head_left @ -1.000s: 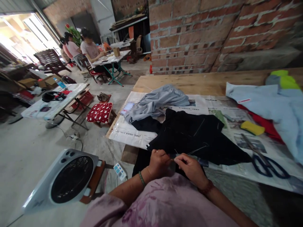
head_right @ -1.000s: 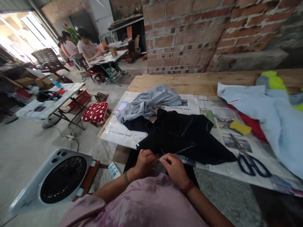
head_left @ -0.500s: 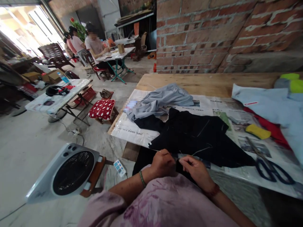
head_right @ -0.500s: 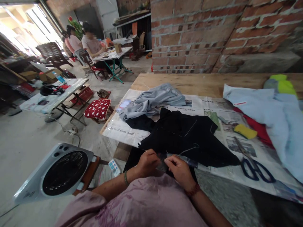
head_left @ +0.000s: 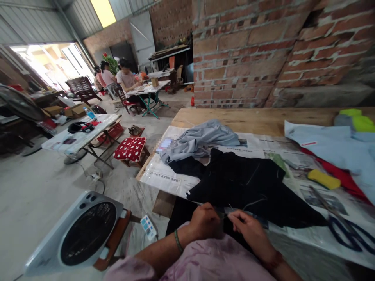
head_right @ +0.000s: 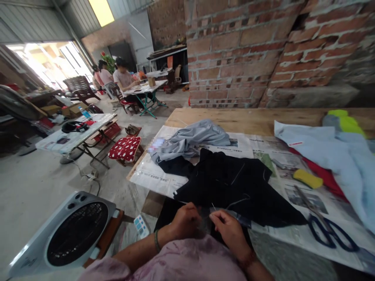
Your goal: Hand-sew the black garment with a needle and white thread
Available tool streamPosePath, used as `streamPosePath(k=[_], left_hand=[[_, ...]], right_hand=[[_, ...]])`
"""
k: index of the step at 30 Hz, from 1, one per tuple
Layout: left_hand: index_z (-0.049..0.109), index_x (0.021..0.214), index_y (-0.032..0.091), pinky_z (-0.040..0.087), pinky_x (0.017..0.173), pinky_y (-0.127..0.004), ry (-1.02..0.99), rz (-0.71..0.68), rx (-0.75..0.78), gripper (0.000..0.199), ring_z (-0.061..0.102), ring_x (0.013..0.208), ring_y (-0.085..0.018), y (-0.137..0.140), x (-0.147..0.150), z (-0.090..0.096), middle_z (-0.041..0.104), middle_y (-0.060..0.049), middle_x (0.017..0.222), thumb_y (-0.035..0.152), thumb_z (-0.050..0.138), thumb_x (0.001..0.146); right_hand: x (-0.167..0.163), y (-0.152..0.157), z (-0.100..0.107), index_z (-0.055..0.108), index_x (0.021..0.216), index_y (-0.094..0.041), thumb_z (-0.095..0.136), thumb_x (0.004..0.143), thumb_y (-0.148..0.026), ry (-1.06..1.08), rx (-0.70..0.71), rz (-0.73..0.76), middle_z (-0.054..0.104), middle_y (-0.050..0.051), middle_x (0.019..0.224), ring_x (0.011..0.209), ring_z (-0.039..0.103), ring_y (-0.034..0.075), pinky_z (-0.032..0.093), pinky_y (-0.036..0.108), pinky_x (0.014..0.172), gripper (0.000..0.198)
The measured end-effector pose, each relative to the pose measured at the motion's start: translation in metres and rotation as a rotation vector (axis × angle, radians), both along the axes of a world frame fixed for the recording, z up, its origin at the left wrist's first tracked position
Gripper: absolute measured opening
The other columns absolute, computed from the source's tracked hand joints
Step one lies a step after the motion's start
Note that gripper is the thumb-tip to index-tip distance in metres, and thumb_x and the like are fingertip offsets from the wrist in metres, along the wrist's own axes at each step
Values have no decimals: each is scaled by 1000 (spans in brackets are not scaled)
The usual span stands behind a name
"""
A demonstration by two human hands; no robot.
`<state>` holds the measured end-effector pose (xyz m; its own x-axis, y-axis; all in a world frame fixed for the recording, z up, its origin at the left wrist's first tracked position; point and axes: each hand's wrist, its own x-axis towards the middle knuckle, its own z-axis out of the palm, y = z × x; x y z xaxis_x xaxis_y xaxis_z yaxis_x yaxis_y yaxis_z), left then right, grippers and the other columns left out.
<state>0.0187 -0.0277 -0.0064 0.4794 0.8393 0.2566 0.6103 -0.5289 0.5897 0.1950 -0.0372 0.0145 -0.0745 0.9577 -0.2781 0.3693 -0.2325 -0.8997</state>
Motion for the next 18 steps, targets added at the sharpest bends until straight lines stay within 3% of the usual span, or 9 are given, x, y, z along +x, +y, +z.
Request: streamPosePath(k=[8,13,18], left_hand=[[66,60,16,42,59,-18,-233,143,-181,12,52,66,-10,1,1,7,55,-2,70,11,59,69],[68,64,17,44,62,-20,-304,91,-246,4,53,69,-11,3,0,6,56,-3,74,15,65,67],[69,70,17,46,70,-21,-304,-21,-279,8,55,73,-11,2,-2,4,58,-4,75,16,61,72]], right_hand=[[-1,2,-6,55,60,-19,50,67,-50,7,-29,-6,49,-2,52,53,46,13,37,25,55,33],[2,3,-17,57,64,-18,49,69,-50,5,-46,5,49,-2,53,54,47,12,38,24,56,33],[1,4,-12,57,64,-18,50,69,-48,-6,-44,-13,50,-2,53,53,47,12,38,24,54,32]])
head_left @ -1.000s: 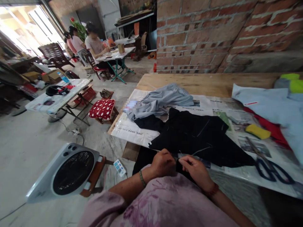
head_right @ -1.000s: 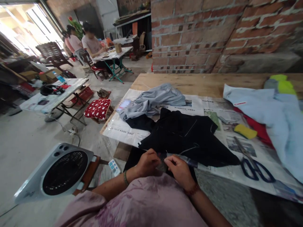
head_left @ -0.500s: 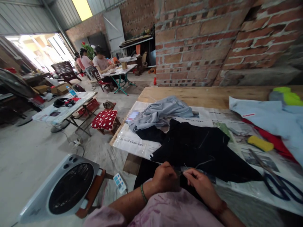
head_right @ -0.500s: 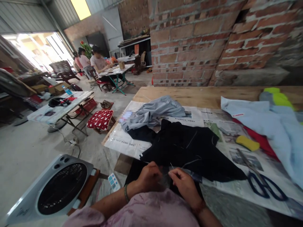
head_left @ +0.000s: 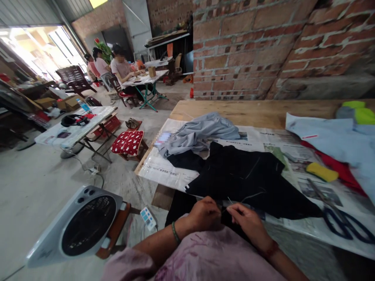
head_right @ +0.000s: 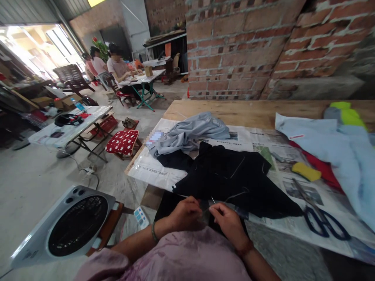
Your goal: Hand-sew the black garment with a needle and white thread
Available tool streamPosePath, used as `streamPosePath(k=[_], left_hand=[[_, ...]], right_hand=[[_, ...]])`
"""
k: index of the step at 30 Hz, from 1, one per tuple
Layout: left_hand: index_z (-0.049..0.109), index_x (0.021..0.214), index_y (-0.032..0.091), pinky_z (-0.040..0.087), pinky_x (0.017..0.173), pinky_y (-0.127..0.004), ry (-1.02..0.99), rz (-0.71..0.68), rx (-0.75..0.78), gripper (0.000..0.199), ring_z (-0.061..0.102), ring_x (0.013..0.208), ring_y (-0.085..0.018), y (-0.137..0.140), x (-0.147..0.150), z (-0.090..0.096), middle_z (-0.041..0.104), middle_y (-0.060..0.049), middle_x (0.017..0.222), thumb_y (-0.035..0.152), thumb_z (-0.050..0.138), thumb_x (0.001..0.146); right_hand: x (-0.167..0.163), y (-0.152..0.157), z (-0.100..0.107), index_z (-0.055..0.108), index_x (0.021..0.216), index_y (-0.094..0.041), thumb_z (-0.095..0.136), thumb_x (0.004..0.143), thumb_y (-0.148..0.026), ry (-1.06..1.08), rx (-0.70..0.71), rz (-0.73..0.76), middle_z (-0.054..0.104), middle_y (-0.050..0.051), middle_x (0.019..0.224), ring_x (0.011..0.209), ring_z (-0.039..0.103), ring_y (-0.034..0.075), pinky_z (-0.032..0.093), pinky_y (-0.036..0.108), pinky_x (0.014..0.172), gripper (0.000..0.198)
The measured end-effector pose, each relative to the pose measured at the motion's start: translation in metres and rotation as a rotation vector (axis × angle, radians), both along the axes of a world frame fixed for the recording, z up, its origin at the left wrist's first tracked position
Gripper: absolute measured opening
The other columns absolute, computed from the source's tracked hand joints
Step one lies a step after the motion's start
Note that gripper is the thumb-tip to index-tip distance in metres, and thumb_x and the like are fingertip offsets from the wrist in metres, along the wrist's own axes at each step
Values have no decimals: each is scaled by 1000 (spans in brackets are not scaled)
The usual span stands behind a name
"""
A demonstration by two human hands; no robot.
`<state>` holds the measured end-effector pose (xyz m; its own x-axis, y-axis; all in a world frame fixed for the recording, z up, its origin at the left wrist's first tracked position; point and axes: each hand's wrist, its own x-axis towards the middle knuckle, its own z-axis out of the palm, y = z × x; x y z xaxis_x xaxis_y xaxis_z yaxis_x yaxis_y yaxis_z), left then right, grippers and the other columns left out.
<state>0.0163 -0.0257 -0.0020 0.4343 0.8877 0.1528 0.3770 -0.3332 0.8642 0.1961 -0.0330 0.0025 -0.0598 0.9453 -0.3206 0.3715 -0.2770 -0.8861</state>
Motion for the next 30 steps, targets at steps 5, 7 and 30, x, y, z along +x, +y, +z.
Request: streamPosePath(k=[5,7,30], left_hand=[[69,68,17,46,66,-21,8,64,-34,7,54,72,-11,2,-2,3,56,-3,75,13,62,69],[68,64,17,45,62,-20,1,126,-50,5,53,71,-11,4,-2,6,55,-3,76,14,65,67],[65,66,15,42,59,-22,-148,225,-211,8,51,67,-9,11,10,16,54,-5,94,21,70,65]], right_hand=[[-2,1,12,57,63,-18,52,67,-46,21,23,-7,52,-1,53,52,48,12,39,24,54,29],[-1,2,14,57,64,-18,51,67,-46,38,34,-8,53,-1,55,52,48,12,39,24,54,28],[3,-4,0,54,64,-17,50,74,-38,76,46,73,50,-3,56,54,45,10,37,22,56,23]])
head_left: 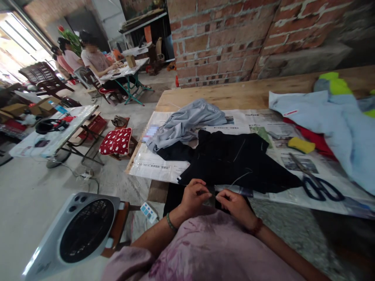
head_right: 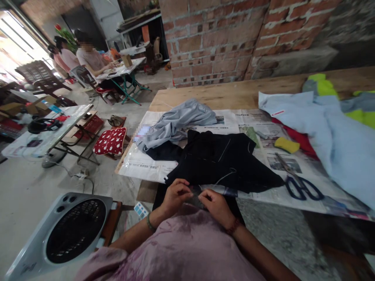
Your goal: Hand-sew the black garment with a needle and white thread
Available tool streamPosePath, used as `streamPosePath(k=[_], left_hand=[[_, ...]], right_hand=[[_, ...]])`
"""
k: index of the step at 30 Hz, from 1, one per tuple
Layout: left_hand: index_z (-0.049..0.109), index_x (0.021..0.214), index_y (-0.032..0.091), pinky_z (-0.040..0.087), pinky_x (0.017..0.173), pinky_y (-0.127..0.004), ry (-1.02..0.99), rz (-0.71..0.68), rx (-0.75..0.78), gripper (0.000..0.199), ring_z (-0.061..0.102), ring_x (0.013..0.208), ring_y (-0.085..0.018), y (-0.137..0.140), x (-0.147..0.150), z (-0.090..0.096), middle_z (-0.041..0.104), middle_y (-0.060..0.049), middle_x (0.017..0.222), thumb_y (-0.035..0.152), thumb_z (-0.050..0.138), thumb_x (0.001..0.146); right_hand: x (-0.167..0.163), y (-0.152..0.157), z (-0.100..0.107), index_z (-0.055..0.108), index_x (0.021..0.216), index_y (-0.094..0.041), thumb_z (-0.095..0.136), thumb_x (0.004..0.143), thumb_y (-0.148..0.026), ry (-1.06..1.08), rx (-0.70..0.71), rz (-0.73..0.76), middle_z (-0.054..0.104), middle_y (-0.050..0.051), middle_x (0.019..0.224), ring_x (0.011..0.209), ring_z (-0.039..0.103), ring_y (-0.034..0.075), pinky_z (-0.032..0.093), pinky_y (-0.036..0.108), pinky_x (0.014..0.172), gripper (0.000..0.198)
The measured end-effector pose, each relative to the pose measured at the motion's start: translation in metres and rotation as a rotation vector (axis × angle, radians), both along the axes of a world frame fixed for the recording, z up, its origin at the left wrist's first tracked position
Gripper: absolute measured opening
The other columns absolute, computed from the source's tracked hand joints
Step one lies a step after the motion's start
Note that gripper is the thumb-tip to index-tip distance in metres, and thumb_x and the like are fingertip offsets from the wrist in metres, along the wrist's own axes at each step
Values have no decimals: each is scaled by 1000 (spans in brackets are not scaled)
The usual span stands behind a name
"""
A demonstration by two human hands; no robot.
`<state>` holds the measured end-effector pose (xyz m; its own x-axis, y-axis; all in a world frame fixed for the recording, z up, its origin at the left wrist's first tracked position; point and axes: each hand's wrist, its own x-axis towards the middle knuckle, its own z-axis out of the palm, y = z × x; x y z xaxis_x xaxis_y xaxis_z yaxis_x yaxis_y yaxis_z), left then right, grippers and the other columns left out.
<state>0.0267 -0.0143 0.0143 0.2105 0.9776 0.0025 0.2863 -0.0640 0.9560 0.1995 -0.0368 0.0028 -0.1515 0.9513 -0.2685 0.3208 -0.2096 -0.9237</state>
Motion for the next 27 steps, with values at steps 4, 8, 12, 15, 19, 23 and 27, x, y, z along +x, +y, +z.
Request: streamPosePath(k=[4,8,12,15,19,23,27], left_hand=[[63,65,14,41,62,-22,-78,-24,-36,10,53,70,-11,-1,2,2,61,-5,86,21,69,65],[63,70,14,38,56,-20,-119,4,-162,9,51,60,-9,-4,5,-1,61,-2,70,22,66,67],[61,68,14,35,52,-19,-123,71,-199,9,46,55,-7,-6,9,-5,57,2,61,22,64,68],[60,67,14,34,52,-19,-129,108,-177,11,44,56,-7,-7,10,-7,55,2,61,24,64,67],[58,66,14,33,52,-19,-170,120,-191,12,42,55,-7,-7,12,-9,52,3,60,24,64,66],[55,78,15,36,57,-20,-301,156,-248,18,47,59,-7,-6,12,-6,56,3,67,21,64,64],[50,91,17,36,57,-19,-332,177,-263,30,48,57,-6,-4,10,-4,56,4,67,19,64,65]], right_hand=[[-4,-2,3,52,62,-17,50,72,-37,13,-30,-4,48,-3,56,54,43,9,35,22,55,22],[-6,-3,4,51,62,-18,50,71,-38,61,-75,-3,46,-4,54,52,41,9,34,22,52,22],[-6,-5,-2,49,63,-18,46,74,-39,91,-79,30,44,-4,54,53,40,9,33,22,52,24],[-7,-6,-5,47,61,-18,44,76,-38,80,-32,21,43,-4,53,52,40,9,33,22,52,25],[-7,-8,-2,44,59,-18,44,76,-37,57,47,-18,43,-3,53,53,39,10,33,22,53,25],[-3,-8,0,43,58,-19,42,76,-38,35,45,-50,43,-3,53,53,40,10,33,23,53,26],[8,-8,-2,43,57,-19,42,77,-39,8,35,-116,42,-3,53,53,40,10,33,23,54,28]])
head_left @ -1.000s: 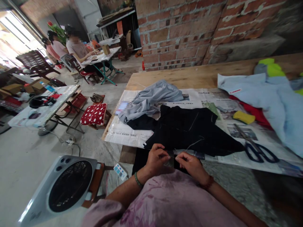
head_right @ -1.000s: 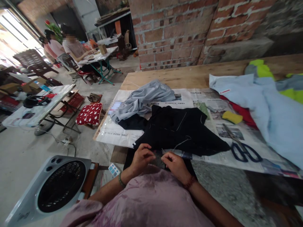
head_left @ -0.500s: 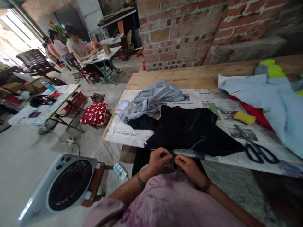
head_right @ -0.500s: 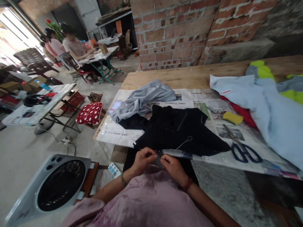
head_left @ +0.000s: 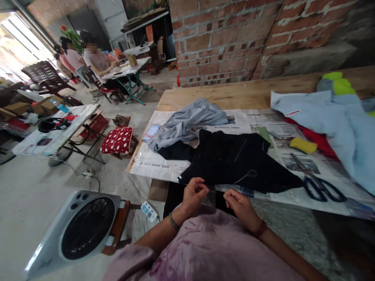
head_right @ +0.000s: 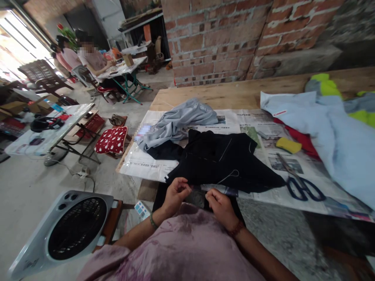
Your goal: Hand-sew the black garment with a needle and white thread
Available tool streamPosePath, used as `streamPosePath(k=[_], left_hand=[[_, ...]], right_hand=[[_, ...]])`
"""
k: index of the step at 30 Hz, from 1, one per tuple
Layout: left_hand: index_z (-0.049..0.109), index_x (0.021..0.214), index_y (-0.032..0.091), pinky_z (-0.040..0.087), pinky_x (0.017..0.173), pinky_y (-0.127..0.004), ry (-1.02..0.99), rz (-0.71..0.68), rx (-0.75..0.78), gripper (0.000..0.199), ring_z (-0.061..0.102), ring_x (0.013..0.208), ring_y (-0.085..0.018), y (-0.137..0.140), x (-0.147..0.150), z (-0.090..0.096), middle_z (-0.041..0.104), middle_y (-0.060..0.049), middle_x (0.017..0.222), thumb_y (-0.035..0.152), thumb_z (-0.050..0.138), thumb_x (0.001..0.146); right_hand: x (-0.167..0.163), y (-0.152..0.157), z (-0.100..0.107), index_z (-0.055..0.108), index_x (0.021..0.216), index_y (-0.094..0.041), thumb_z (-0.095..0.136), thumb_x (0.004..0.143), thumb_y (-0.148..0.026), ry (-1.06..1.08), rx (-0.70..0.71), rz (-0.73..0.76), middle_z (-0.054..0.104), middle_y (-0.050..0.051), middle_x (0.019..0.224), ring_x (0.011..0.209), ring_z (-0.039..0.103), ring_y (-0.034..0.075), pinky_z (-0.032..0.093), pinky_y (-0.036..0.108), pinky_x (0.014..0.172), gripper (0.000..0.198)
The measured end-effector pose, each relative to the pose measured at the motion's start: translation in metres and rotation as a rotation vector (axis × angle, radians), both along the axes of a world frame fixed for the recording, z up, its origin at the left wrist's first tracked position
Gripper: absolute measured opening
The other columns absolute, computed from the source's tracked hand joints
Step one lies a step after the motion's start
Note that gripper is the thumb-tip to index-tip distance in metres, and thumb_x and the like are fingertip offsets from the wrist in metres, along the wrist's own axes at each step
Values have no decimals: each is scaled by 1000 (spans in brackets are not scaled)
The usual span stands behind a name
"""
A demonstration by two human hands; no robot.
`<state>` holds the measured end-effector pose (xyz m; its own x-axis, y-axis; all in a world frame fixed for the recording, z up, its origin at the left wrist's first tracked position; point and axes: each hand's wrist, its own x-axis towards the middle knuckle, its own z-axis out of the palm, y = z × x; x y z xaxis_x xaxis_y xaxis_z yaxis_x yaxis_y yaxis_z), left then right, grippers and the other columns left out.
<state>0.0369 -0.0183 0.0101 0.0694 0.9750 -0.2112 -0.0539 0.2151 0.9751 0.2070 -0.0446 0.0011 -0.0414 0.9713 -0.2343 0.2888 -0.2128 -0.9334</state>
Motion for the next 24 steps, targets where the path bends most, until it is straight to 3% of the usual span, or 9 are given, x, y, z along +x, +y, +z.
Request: streamPosePath(k=[10,14,19,22,24], left_hand=[[50,90,16,36,57,-19,-91,23,-39,32,47,57,-6,-1,3,2,54,4,65,20,66,62],[53,88,16,32,51,-18,-151,25,-117,33,44,52,-5,1,-5,8,53,5,63,21,67,59],[53,90,17,26,44,-16,-139,98,-24,30,41,49,-4,11,-38,20,54,6,62,18,63,62],[53,92,17,29,48,-16,-137,176,75,28,42,50,-4,17,-60,28,53,6,62,15,61,64],[53,91,17,32,52,-16,-151,228,102,28,42,50,-4,20,-71,33,51,7,61,14,61,65]], right_hand=[[12,-2,-8,42,57,-19,42,78,-43,-22,35,-47,42,-2,53,54,40,10,34,23,54,32],[20,-2,-5,51,66,-18,44,79,-47,36,17,-29,48,-2,56,56,44,11,37,25,58,33],[64,1,37,55,100,-21,50,79,-44,266,185,-409,49,-2,60,68,55,15,43,33,73,32],[100,3,72,57,100,-26,62,70,-38,431,337,-590,47,-3,56,60,51,14,44,37,70,32],[123,3,89,53,109,-35,69,64,-31,504,457,-668,46,-5,52,51,44,12,43,38,63,48]])
